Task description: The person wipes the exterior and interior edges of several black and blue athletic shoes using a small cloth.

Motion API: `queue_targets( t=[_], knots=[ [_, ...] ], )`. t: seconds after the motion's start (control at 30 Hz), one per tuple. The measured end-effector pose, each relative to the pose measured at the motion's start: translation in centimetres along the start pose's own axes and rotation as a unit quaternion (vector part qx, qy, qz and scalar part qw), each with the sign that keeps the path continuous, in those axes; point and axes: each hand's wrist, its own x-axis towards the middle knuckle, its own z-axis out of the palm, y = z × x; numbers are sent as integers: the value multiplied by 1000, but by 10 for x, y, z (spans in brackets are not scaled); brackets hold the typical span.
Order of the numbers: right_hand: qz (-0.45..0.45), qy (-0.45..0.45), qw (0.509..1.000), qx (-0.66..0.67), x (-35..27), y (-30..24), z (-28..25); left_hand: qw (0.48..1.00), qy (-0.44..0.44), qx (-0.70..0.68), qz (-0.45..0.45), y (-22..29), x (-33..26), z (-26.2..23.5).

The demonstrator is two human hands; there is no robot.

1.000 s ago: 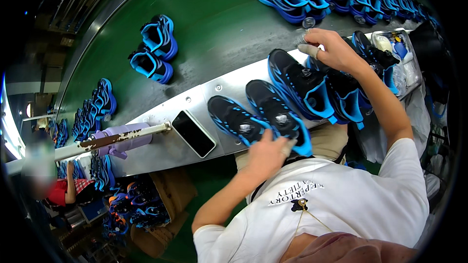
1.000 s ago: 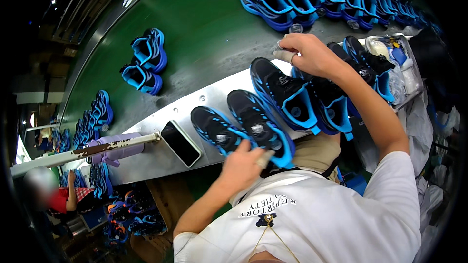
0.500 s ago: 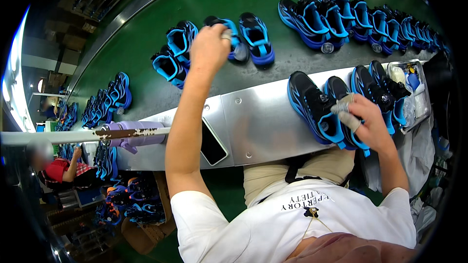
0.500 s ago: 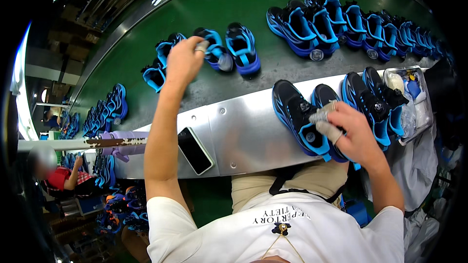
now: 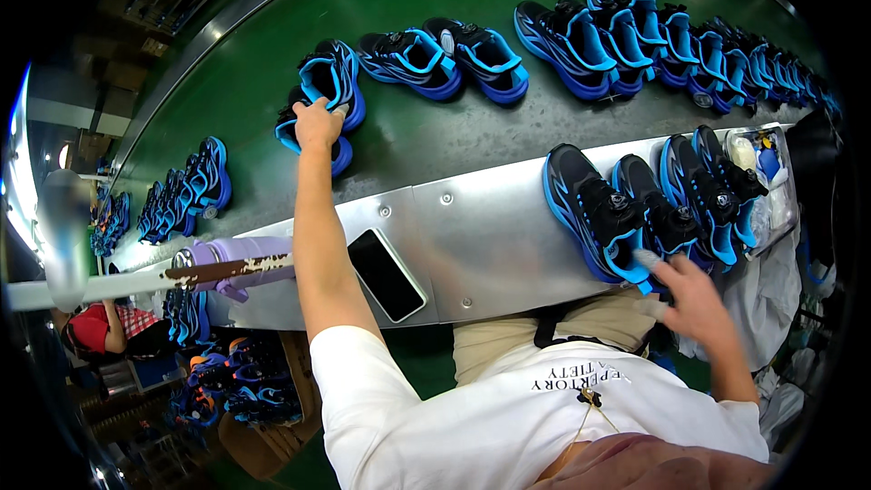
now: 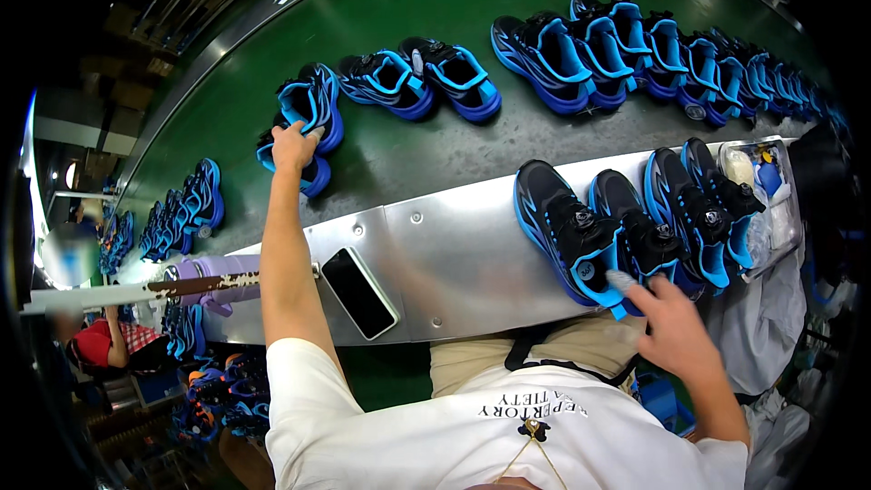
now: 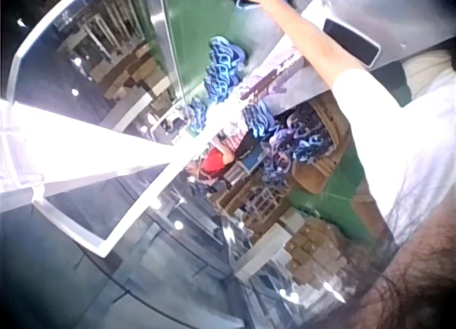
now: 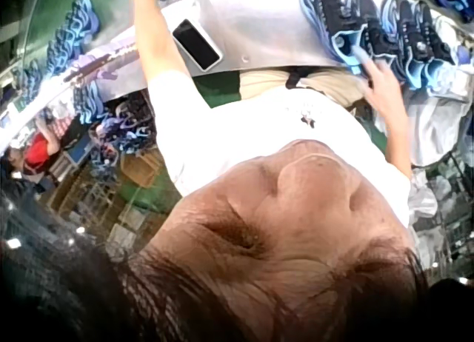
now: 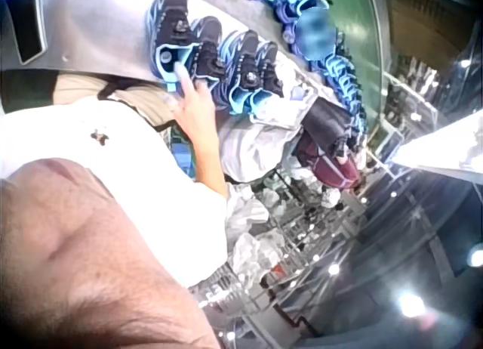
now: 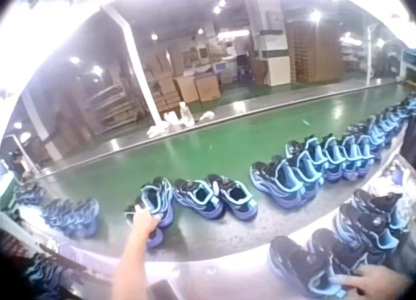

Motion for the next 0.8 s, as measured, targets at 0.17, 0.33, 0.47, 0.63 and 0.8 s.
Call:
queue_targets(
  t=[0.17, 0.33, 0.47, 0.63, 0.8],
  knots=[
    [43, 37, 998, 4, 17, 4, 34, 986, 73, -147, 17, -3, -19, -11],
    [14, 87, 996, -12, 21, 6, 51, 953, 139, -262, 56, 26, -130, -74],
    [-14, 130, 991, 39, 21, 18, 61, 941, 117, -270, 168, 66, -253, -84],
    [-21, 148, 988, 42, 20, 15, 55, 954, -150, -199, 164, 110, -350, -57],
    [-36, 135, 989, 35, 19, 19, 59, 894, -20, -432, 117, 65, -365, -68]
  ],
)
